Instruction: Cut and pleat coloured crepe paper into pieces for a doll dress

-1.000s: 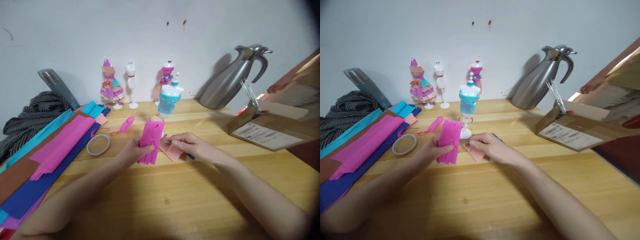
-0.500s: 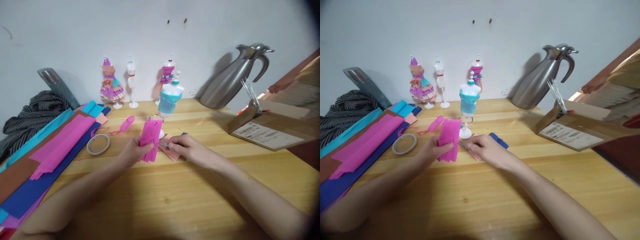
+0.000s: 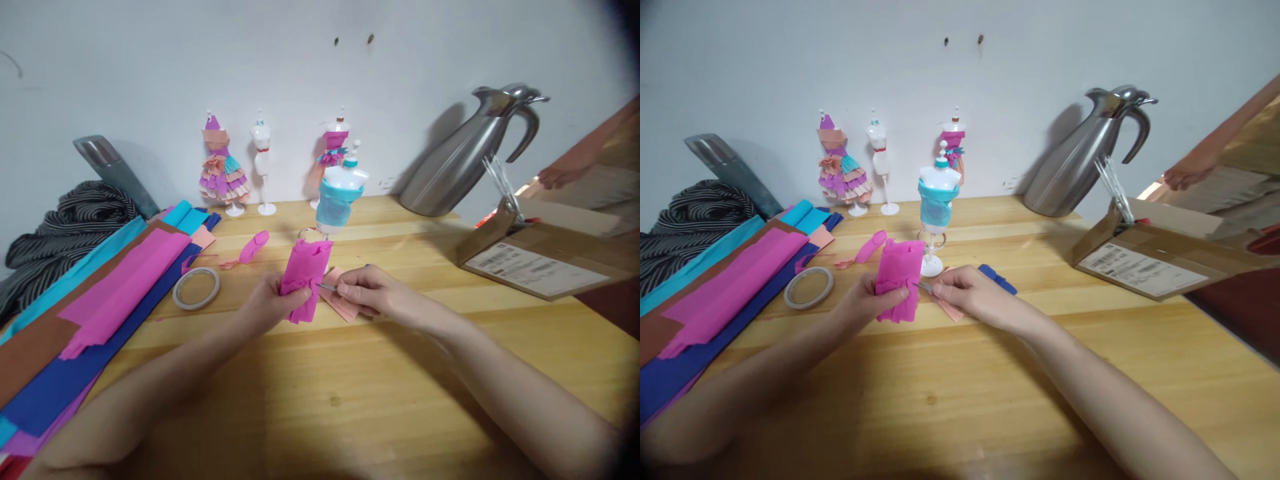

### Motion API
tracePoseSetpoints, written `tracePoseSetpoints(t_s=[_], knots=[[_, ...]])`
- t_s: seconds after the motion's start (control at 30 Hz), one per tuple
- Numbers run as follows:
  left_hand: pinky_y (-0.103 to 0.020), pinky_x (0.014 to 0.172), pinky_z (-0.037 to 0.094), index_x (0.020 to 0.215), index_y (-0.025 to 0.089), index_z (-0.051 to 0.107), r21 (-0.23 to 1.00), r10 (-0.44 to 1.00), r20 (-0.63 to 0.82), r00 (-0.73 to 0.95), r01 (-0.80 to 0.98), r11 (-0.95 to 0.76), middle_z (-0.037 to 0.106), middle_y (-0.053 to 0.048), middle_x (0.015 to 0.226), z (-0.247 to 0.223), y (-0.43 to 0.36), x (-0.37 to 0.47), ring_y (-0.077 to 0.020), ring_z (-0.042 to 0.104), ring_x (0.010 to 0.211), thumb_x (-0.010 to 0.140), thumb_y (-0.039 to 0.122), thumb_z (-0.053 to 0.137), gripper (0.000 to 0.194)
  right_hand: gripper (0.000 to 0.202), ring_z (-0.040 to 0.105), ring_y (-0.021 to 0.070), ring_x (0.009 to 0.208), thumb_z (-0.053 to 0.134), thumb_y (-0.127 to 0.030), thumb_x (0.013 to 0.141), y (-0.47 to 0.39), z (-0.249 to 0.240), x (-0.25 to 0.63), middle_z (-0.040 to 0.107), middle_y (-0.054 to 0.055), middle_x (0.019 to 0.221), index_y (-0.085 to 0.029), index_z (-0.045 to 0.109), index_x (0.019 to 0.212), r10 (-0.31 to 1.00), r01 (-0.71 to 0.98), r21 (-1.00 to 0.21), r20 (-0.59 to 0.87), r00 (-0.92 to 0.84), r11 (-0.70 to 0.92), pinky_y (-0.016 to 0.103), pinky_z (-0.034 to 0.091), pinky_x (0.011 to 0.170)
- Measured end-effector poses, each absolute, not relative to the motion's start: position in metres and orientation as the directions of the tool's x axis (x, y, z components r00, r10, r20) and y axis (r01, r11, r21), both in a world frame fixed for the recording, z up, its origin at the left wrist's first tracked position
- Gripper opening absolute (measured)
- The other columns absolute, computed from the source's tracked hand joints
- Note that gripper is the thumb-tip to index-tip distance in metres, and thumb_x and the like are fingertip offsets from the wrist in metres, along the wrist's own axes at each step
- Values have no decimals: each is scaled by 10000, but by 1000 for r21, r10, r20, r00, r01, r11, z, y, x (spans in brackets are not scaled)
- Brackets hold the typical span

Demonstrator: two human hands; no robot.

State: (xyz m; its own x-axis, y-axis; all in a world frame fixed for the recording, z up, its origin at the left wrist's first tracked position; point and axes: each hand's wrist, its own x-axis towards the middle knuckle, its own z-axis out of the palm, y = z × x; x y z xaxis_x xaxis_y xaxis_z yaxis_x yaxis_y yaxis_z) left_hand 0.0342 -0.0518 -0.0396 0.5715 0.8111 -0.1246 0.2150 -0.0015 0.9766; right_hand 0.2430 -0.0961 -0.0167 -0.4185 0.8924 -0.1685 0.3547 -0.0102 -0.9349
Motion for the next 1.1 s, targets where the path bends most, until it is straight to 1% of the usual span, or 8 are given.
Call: tracePoseSetpoints(t_s=[0.17, 0.23, 0.37, 0.57, 0.67, 0.87, 1.0, 1.1], knots=[[-211, 438, 297, 757, 105, 701, 955, 744, -281, 606, 257, 151, 602, -26, 576, -37, -50, 33, -100, 472, 473, 650, 401, 671, 316, 488, 273, 58, 423, 487, -541, 884, -96, -13, 247, 358, -65, 475, -163, 485, 576, 863, 337, -942, -171, -475, -1, 244, 177, 429], [-209, 441, 312, 762, 108, 706, 955, 737, -278, 617, 261, 141, 614, -27, 584, -39, -50, 33, -105, 491, 483, 652, 391, 677, 305, 480, 273, 58, 430, 493, -535, 883, -97, -12, 246, 360, -64, 489, -162, 483, 580, 856, 332, -943, -170, -488, 1, 246, 176, 432], [-204, 449, 307, 650, 122, 662, 959, 771, -202, 604, 280, 32, 559, 8, 519, -43, -51, 34, -89, 458, 473, 659, 361, 687, 241, 473, 258, 59, 429, 489, -539, 882, -96, -12, 244, 340, -69, 495, -168, 471, 588, 845, 331, -944, -186, -501, -12, 246, 164, 427], [-208, 468, 310, 636, 132, 627, 964, 770, -149, 621, 265, -27, 497, 32, 499, -46, -51, 34, -85, 436, 481, 676, 363, 676, 240, 468, 255, 60, 431, 482, -547, 882, -96, -13, 243, 355, -65, 510, -170, 473, 605, 842, 330, -944, -195, -503, -21, 244, 166, 427], [-210, 479, 324, 636, 137, 624, 965, 771, -157, 618, 261, -13, 514, 24, 509, -47, -51, 34, -98, 461, 504, 669, 367, 678, 238, 465, 253, 61, 433, 484, -559, 877, -96, -13, 243, 349, -69, 511, -169, 483, 624, 842, 321, -947, -193, -504, -25, 244, 168, 429], [-218, 517, 385, 678, 129, 643, 967, 744, -214, 632, 243, 71, 612, -14, 602, -44, -52, 35, -133, 555, 579, 646, 355, 681, 231, 485, 250, 66, 440, 470, -573, 881, -96, -15, 241, 325, -73, 501, -169, 490, 615, 847, 313, -950, -152, -510, 18, 251, 169, 444], [-234, 557, 437, 751, 123, 669, 963, 724, -252, 642, 237, 125, 672, -40, 689, -43, -52, 35, -170, 627, 661, 646, 344, 679, 245, 494, 259, 73, 458, 466, -598, 871, -96, -16, 241, 348, -64, 513, -174, 487, 619, 853, 310, -950, -150, -501, 15, 253, 182, 460], [-232, 548, 444, 771, 120, 683, 960, 714, -271, 645, 239, 149, 686, -46, 690, -42, -52, 34, -181, 647, 671, 642, 344, 693, 259, 502, 277, 75, 470, 478, -612, 857, -96, -17, 241, 382, -52, 531, -172, 486, 616, 856, 313, -950, -144, -496, 22, 254, 187, 466]])
